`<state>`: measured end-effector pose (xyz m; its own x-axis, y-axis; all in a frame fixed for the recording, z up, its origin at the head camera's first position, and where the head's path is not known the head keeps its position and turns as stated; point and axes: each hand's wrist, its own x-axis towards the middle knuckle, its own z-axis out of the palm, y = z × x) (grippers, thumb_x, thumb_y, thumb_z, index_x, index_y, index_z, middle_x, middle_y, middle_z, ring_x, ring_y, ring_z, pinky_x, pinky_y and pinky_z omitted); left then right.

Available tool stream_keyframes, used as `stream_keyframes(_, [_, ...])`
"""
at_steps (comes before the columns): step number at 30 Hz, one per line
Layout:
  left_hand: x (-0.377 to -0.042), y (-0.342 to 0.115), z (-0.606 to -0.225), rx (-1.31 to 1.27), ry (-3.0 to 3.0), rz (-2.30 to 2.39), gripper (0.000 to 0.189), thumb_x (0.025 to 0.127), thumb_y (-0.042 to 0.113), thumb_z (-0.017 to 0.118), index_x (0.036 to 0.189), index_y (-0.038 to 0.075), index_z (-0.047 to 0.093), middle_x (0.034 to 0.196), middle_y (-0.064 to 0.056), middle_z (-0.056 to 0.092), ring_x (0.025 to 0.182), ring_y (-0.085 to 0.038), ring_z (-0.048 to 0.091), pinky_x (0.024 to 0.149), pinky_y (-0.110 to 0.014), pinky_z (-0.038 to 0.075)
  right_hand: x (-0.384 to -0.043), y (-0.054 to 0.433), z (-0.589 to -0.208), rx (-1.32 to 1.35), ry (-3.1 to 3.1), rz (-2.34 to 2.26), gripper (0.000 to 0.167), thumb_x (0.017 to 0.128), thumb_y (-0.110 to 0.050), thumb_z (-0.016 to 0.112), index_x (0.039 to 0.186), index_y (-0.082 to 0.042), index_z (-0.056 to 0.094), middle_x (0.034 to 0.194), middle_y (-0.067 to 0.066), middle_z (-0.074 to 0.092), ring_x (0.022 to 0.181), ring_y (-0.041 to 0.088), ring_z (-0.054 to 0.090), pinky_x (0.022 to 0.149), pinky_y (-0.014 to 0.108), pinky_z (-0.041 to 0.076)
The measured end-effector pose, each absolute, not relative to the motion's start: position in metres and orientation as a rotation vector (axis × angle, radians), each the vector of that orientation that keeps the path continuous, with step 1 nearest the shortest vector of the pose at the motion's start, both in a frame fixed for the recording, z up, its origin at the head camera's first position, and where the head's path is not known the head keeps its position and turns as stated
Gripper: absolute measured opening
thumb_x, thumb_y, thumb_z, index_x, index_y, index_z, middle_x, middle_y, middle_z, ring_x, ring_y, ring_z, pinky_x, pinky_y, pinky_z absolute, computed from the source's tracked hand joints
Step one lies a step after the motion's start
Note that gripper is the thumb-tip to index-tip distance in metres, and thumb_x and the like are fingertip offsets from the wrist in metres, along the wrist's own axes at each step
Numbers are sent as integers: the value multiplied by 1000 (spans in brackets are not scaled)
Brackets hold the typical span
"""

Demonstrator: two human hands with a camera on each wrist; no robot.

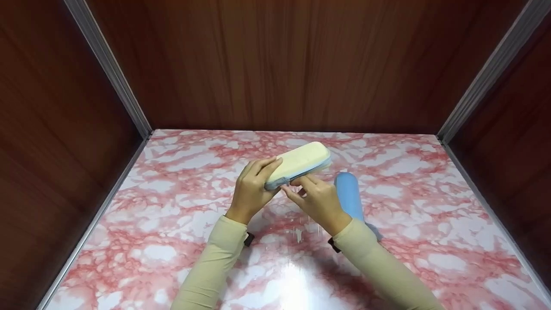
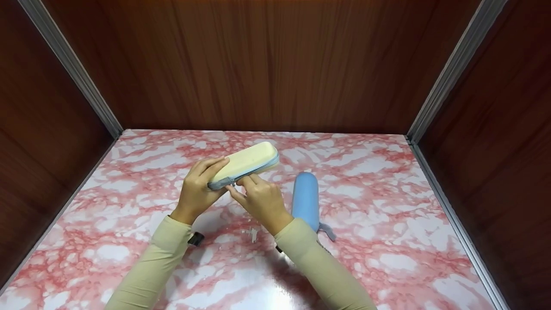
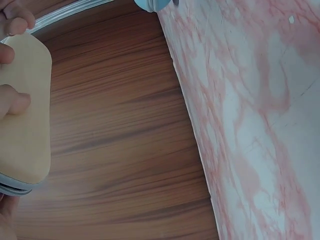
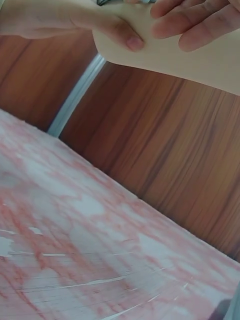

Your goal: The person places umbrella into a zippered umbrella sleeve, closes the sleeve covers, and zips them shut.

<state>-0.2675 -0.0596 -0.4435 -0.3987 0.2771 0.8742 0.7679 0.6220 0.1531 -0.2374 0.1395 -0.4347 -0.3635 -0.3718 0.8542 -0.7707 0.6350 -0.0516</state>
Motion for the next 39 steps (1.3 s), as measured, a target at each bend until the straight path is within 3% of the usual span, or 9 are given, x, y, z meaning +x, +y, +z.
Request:
stream_keyframes(10, [-265,-63,-436,-867,-1996,-698,53,76,13,84,127,11,69,121,-7,68,106,-21,64,97,-30,50,-233,138,-427,938,-1909,426,11,83,-9,73,83,-7,62,71,2,59,53,10,59,43,22,48])
stream_keyframes(17, [-260,-65,-429,-910,-2049,-726,54,78,15,84,129,13,68,119,-6,68,106,-19,65,94,-31,52,-227,138,-421,925,-1955,423,11,91,-12,60,82,-8,56,69,1,51,49,10,47,38,23,39])
stream_keyframes(23, [-258,-66,-429,-929,-2066,-762,54,78,13,83,130,12,68,122,-4,68,107,-18,64,94,-31,52,-227,139,-419,924,-1904,372,12,86,-10,60,77,-9,52,65,-2,44,47,9,37,37,22,32])
stream_keyframes(30, [-256,-69,-430,-936,-2066,-733,56,76,11,84,130,12,68,122,-5,67,108,-19,63,93,-31,52,-226,139,-417,911,-1885,376,9,82,-10,61,76,-11,55,64,-3,47,47,9,39,37,24,33])
stream_keyframes(39, [-255,-70,-430,-964,-2084,-714,57,75,11,84,130,13,68,120,-4,68,107,-18,64,91,-32,54,-227,141,-420,882,-1892,337,13,85,-15,59,74,-13,54,62,-4,46,45,11,41,37,25,35])
